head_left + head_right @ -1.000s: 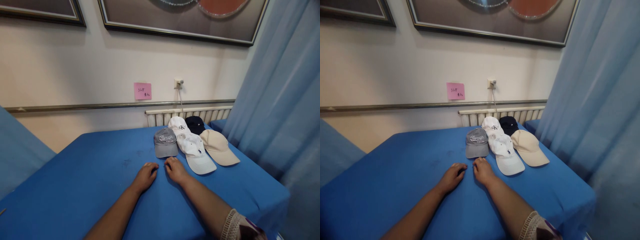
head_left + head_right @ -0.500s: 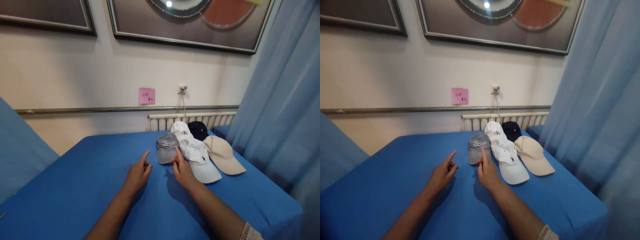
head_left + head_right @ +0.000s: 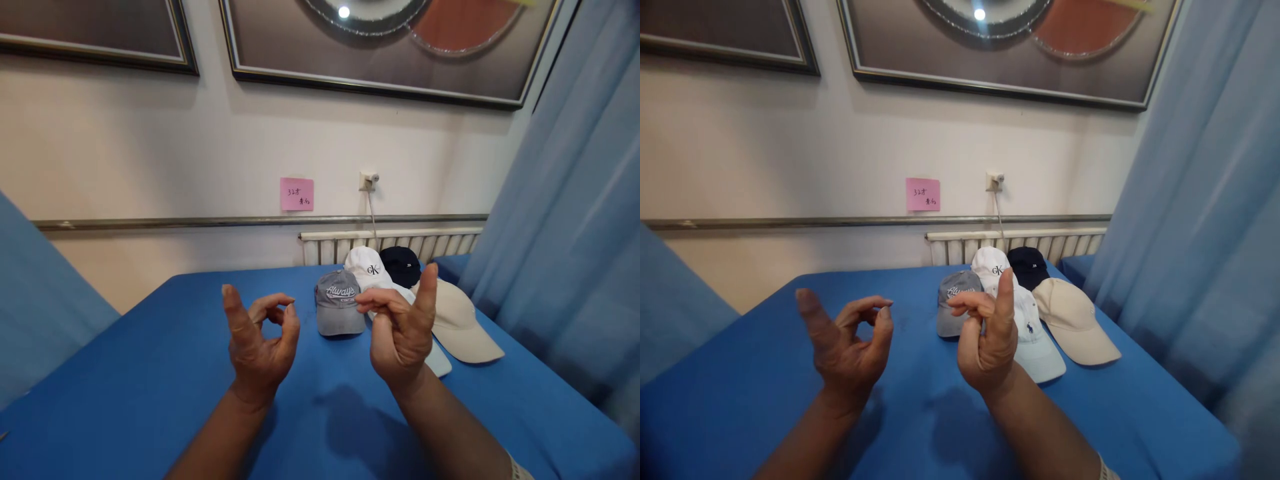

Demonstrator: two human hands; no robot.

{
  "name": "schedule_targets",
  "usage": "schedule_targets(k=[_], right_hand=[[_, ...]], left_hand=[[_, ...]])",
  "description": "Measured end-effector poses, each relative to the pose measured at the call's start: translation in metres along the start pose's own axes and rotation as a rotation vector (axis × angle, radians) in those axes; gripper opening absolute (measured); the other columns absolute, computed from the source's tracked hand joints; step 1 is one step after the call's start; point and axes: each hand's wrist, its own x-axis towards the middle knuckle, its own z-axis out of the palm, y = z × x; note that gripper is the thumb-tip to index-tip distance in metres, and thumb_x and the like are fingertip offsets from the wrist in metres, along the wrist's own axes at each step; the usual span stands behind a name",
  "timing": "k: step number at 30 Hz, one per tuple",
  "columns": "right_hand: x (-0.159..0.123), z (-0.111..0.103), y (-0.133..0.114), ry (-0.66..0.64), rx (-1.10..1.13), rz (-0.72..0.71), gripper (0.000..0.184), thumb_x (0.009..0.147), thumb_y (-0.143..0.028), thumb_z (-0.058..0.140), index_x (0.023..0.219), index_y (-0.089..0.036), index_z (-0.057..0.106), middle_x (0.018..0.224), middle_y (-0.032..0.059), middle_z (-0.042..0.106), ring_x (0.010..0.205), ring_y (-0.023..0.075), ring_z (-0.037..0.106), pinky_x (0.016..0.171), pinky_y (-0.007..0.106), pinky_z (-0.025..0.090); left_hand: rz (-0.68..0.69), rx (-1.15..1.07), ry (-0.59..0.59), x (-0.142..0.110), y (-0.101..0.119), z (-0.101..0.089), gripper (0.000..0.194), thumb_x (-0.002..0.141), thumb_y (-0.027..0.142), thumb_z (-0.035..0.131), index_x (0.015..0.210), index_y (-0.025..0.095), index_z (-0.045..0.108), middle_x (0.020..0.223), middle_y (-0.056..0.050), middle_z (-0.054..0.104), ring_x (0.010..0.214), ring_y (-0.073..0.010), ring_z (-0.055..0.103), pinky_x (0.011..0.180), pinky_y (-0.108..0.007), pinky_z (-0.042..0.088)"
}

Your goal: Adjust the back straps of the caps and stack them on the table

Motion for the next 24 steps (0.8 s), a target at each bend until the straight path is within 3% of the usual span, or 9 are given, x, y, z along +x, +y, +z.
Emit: schedule_targets(k=[3,6,9,13,24], right_hand=[[-0.001,0.006,0.02,-0.024,-0.037,0.081,0.089,0.081,-0.003,0.042,0.156,-0.027,0.001,0.083,-0.0009,0.069,0.065,0.0152,0.064,0.064,0.033,0.058],[-0.002,0.009,0.053,-0.122,-0.213,0.341,0.092,0.074,-0.003,0.04,0.156,-0.023,0.003,0.073,-0.0045,0.068,0.06,0.0149,0.064,0.066,0.03,0.056],[-0.004,0.008,0.079,-0.219,-0.42,0.557,0.099,0.067,-0.003,0.043,0.156,-0.021,0.005,0.068,-0.0065,0.069,0.064,0.0165,0.066,0.069,0.029,0.053],[-0.009,0.006,0.087,-0.278,-0.497,0.626,0.1,0.065,-0.003,0.043,0.157,-0.019,0.004,0.071,-0.0056,0.072,0.067,0.0169,0.067,0.071,0.028,0.051],[-0.013,0.006,0.085,-0.289,-0.473,0.572,0.097,0.068,-0.005,0.045,0.157,-0.018,0.008,0.069,-0.0047,0.071,0.067,0.0179,0.067,0.067,0.028,0.049]], left_hand=[[-0.201,0.109,-0.071,0.004,-0.011,0.005,0.094,0.085,0.022,0.061,0.156,0.023,-0.001,0.077,0.003,0.065,0.057,-0.0108,0.057,0.062,-0.025,0.05],[-0.508,0.261,-0.269,0.014,-0.031,0.009,0.09,0.084,0.029,0.06,0.157,0.018,0.006,0.058,0.008,0.059,0.052,-0.0133,0.056,0.057,-0.025,0.045],[-0.646,0.338,-0.395,0.021,-0.047,0.01,0.092,0.083,0.03,0.059,0.157,0.015,0.006,0.054,0.008,0.059,0.055,-0.0153,0.058,0.059,-0.026,0.042],[-0.663,0.364,-0.421,0.019,-0.051,0.009,0.092,0.082,0.029,0.057,0.157,0.016,0.005,0.053,0.008,0.057,0.053,-0.015,0.057,0.058,-0.026,0.038],[-0.649,0.364,-0.429,0.013,-0.05,0.009,0.089,0.082,0.029,0.056,0.157,0.017,0.008,0.055,0.007,0.059,0.053,-0.0153,0.056,0.057,-0.027,0.037]])
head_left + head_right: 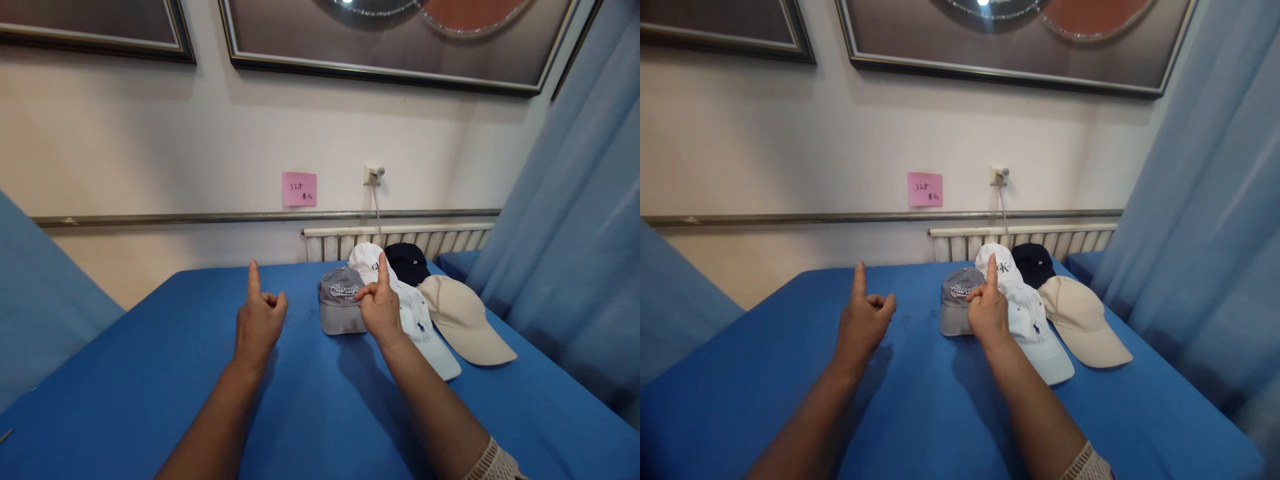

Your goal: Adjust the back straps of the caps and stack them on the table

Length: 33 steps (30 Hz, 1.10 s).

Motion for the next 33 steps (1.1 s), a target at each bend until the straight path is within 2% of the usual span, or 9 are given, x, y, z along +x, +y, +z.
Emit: schedule_targets(k=[11,15,17,19,21,24,26,28,33], right_hand=[[-0.001,0.003,0.001,-0.004,0.025,-0.024,0.096,0.067,-0.003,0.043,0.156,-0.017,0.011,0.07,-0.0042,0.071,0.067,0.0176,0.067,0.074,0.03,0.051],[0.001,0.005,0.004,-0.023,0.096,0.024,0.095,0.066,-0.005,0.044,0.155,-0.017,0.014,0.068,-0.0051,0.07,0.065,0.0169,0.066,0.071,0.029,0.051],[-0.001,0.009,0.007,-0.051,0.215,0.12,0.092,0.066,-0.006,0.045,0.154,-0.017,0.019,0.067,-0.0054,0.069,0.06,0.0158,0.065,0.066,0.027,0.051],[-0.009,0.016,0.014,-0.105,0.394,0.28,0.085,0.067,-0.009,0.047,0.149,-0.016,0.029,0.069,-0.004,0.07,0.055,0.0149,0.063,0.057,0.025,0.049],[-0.025,0.025,0.025,-0.142,0.594,0.495,0.072,0.068,-0.015,0.051,0.138,-0.014,0.041,0.075,-0.0002,0.072,0.052,0.0149,0.062,0.047,0.024,0.045],[-0.055,0.037,0.046,0.0,0.753,0.851,0.052,0.065,-0.021,0.065,0.116,-0.018,0.053,0.083,0.0018,0.069,0.059,0.0163,0.067,0.04,0.021,0.042],[-0.069,0.042,0.059,0.122,0.821,1.0,0.048,0.062,-0.018,0.072,0.105,-0.022,0.052,0.079,-0.001,0.066,0.061,0.0161,0.068,0.04,0.02,0.045],[-0.073,0.046,0.068,0.171,0.897,1.064,0.04,0.064,-0.021,0.075,0.095,-0.024,0.05,0.073,-0.0027,0.063,0.059,0.0151,0.067,0.038,0.018,0.043],[-0.048,0.059,0.076,0.042,1.004,1.051,0.022,0.077,-0.029,0.069,0.076,-0.021,0.048,0.057,-0.0051,0.055,0.046,0.0091,0.059,0.036,0.013,0.038]], left_hand=[[0.026,0.031,-0.037,-0.001,0.001,0.001,0.087,0.083,0.029,0.055,0.156,0.015,0.01,0.052,0.009,0.055,0.05,-0.0139,0.055,0.056,-0.025,0.036],[0.008,0.054,-0.081,0.001,0.0,0.005,0.086,0.084,0.028,0.054,0.156,0.015,0.009,0.053,0.008,0.057,0.053,-0.0146,0.057,0.057,-0.025,0.036],[-0.006,0.059,-0.141,0.001,-0.007,0.012,0.084,0.085,0.027,0.052,0.156,0.014,0.009,0.057,0.006,0.061,0.055,-0.0147,0.059,0.058,-0.025,0.037],[-0.022,0.071,-0.271,-0.002,-0.019,0.024,0.08,0.086,0.026,0.05,0.155,0.012,0.013,0.065,0.002,0.067,0.06,-0.0155,0.062,0.06,-0.025,0.039],[-0.027,0.127,-0.477,-0.01,-0.036,0.04,0.071,0.086,0.027,0.05,0.152,0.01,0.028,0.078,-0.005,0.072,0.072,-0.0184,0.066,0.064,-0.026,0.041],[0.035,0.198,-0.722,-0.031,-0.062,0.059,0.053,0.082,0.026,0.054,0.132,0.011,0.057,0.091,-0.012,0.074,0.09,-0.0243,0.068,0.072,-0.028,0.044],[0.069,0.185,-0.761,-0.046,-0.073,0.065,0.045,0.08,0.025,0.056,0.123,0.015,0.064,0.1,-0.011,0.073,0.095,-0.0252,0.067,0.077,-0.029,0.044],[0.098,0.158,-0.763,-0.058,-0.08,0.064,0.042,0.081,0.026,0.054,0.121,0.016,0.065,0.106,-0.011,0.072,0.098,-0.0254,0.065,0.081,-0.031,0.044],[0.064,0.02,-0.755,-0.069,-0.088,0.057,0.043,0.084,0.03,0.052,0.124,0.016,0.061,0.104,-0.009,0.071,0.095,-0.0237,0.066,0.084,-0.032,0.046]])
